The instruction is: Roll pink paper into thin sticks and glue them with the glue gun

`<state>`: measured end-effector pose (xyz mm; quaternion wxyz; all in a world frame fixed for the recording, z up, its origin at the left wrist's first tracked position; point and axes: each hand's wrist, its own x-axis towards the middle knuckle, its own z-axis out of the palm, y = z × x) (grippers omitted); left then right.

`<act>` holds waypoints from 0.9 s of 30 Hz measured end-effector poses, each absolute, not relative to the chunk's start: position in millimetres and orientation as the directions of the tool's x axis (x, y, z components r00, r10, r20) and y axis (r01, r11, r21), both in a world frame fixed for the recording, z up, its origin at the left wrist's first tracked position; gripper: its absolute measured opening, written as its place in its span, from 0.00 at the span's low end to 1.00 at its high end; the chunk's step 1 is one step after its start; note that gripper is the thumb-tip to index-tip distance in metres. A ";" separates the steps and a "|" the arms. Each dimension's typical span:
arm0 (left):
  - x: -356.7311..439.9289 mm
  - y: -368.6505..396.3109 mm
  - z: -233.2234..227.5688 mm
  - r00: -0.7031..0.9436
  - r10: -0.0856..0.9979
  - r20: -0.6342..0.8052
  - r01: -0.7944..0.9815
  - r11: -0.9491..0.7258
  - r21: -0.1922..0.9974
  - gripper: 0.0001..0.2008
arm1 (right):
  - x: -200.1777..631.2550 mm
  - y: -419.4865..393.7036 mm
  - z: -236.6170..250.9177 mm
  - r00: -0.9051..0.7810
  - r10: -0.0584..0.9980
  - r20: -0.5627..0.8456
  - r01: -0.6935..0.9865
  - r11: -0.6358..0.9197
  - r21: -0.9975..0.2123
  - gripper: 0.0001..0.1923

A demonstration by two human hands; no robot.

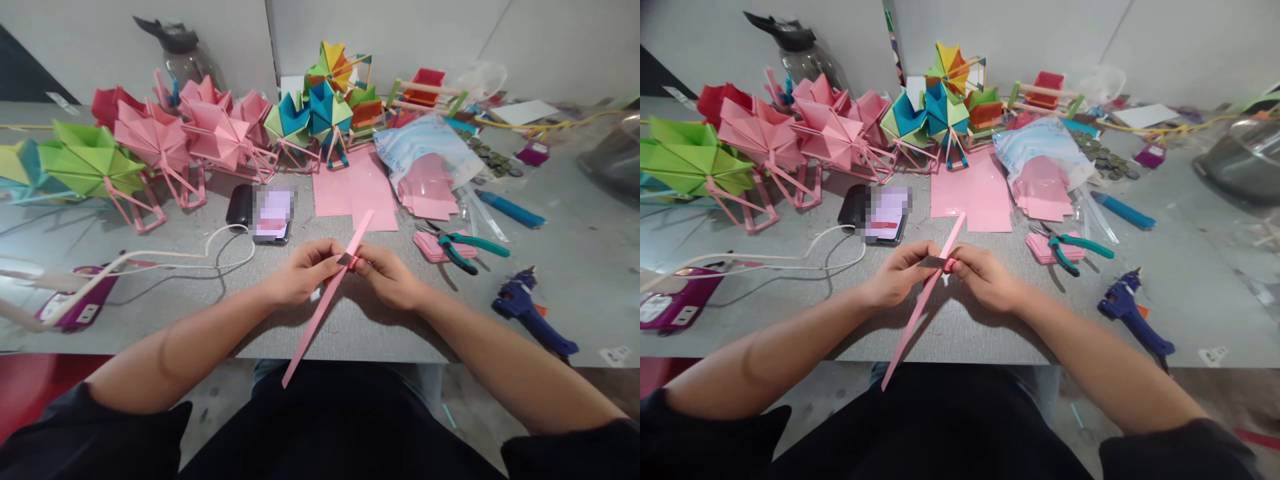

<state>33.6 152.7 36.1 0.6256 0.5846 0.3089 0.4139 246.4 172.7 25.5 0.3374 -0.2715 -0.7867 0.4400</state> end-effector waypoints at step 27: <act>35.9 152.8 39.9 0.456 0.878 0.145 -0.199 -0.058 0.978 0.20 | 245.8 171.8 24.6 -0.696 0.641 0.324 0.118 0.547 -0.829 0.17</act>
